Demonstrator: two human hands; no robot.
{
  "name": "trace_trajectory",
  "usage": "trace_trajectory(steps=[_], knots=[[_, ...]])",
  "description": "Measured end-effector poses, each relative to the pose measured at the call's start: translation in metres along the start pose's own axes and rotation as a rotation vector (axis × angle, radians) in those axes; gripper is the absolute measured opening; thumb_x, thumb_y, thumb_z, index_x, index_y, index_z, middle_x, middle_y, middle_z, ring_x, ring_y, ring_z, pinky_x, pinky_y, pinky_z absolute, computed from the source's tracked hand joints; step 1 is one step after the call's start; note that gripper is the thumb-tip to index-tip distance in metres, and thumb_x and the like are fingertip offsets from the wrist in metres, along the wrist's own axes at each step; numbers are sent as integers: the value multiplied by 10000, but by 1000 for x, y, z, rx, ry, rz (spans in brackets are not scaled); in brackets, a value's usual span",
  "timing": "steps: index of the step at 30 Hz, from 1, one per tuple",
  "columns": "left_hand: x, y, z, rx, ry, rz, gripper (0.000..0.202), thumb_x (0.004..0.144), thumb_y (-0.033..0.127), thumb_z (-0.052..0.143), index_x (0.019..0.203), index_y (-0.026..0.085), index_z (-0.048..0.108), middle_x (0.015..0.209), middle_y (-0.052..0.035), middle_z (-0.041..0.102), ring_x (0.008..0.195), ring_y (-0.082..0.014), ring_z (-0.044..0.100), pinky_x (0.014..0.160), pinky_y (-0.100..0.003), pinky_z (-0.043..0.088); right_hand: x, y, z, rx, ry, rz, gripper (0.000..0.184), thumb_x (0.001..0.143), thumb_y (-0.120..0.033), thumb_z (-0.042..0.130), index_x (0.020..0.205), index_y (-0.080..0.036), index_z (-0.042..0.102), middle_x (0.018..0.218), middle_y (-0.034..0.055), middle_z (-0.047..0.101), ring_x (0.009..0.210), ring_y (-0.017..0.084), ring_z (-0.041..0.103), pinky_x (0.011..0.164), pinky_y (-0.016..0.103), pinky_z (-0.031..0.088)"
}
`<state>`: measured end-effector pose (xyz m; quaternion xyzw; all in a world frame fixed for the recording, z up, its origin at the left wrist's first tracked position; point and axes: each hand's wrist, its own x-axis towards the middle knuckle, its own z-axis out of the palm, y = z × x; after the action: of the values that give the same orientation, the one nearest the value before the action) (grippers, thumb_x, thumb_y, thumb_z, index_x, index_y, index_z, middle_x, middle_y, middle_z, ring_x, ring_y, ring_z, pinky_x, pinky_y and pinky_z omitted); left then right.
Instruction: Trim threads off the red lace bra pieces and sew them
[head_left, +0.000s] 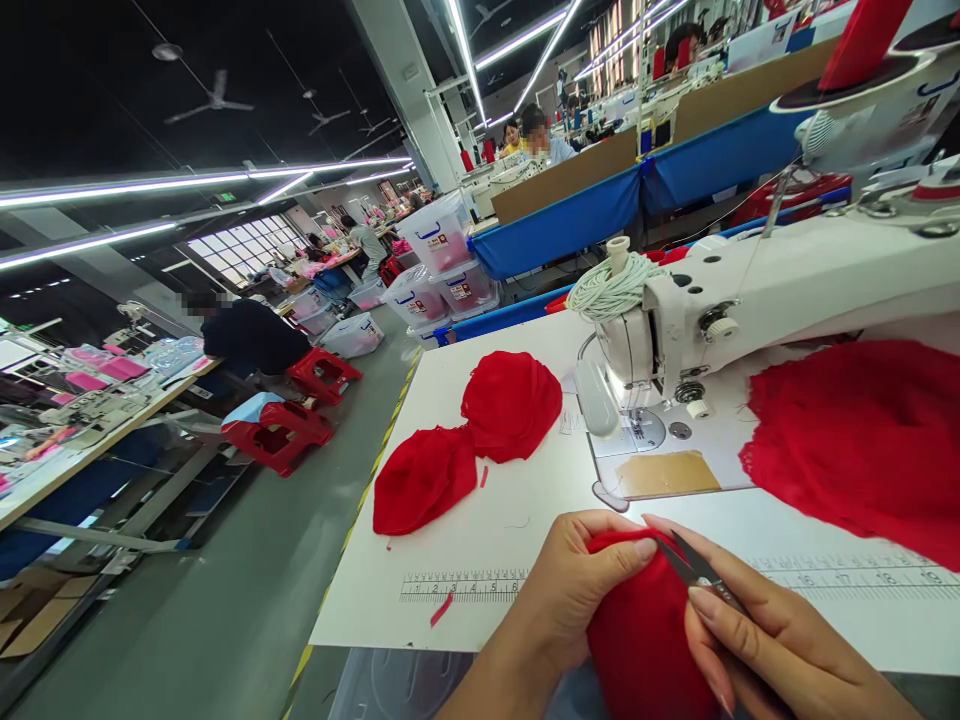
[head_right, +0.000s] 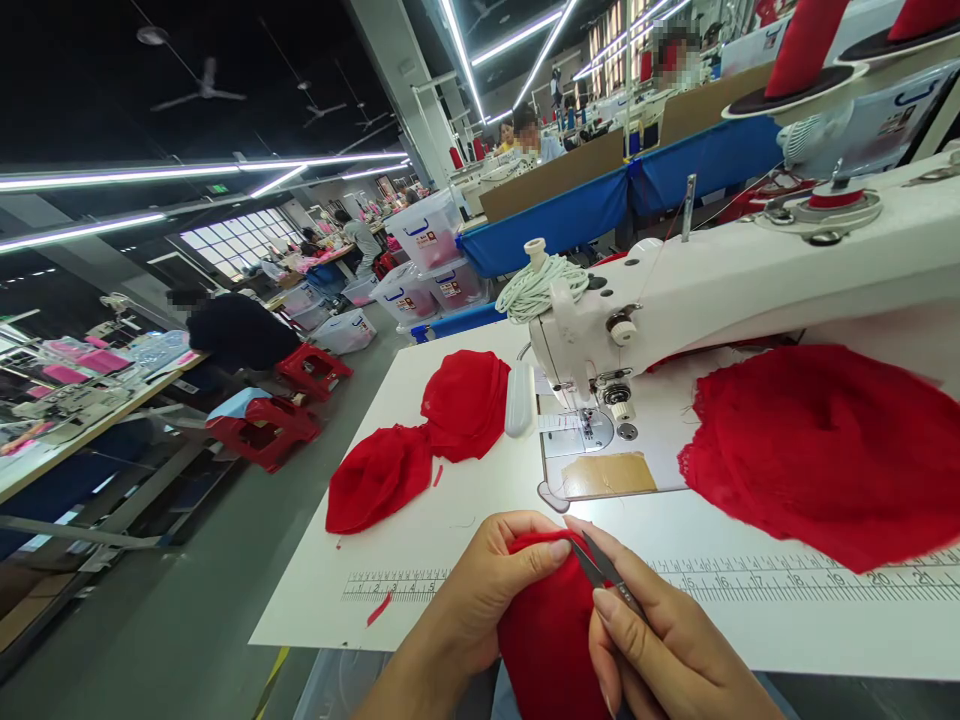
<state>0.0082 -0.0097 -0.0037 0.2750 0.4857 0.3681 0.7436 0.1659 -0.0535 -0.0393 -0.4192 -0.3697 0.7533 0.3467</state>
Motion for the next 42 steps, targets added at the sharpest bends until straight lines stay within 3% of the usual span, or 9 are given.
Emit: trace_trajectory(steps=[10,16,29,32,37,42], knots=[[-1,1,2,2,3,-21,391,469,372,925,688,119,722,629,-38,695,558,-110,587,566,-209,420,1,2,-1,46,1,-10,790,843,-632,578,1472,-214,347,543,-67,563,341,38,217,364,198,127],[0,0,0,18,-3,-1,384,494,380,915,701,121,723,639,-45,702,569,-123,594,574,-221,418,0,4,-1,-49,49,-7,781,847,-664,548,1466,-221,374,538,-55,552,384,60,276,380,185,145],[-1,1,2,25,-19,18,365,517,366,909,700,123,707,637,-31,695,564,-105,584,572,-209,419,1,5,-4,43,-20,0,835,833,-687,566,1476,-214,319,567,-67,578,366,26,277,356,162,173],[1,1,1,14,-24,-18,397,479,370,924,699,121,707,620,-28,687,537,-97,573,547,-202,410,3,9,-8,120,-41,0,812,838,-648,603,1469,-213,333,544,-65,590,345,15,272,355,153,158],[5,-2,-5,-6,-52,-70,438,426,390,940,657,120,685,606,-33,676,510,-95,566,512,-197,393,8,13,-12,430,-195,40,812,800,-518,734,1460,-224,362,448,-84,559,283,3,232,330,141,170],[5,-3,-6,-9,-72,-94,461,418,406,940,667,120,677,581,-16,646,482,-81,533,484,-190,368,12,25,-10,638,-288,7,636,836,-429,707,1408,-272,476,380,-112,426,255,-2,123,300,139,139]])
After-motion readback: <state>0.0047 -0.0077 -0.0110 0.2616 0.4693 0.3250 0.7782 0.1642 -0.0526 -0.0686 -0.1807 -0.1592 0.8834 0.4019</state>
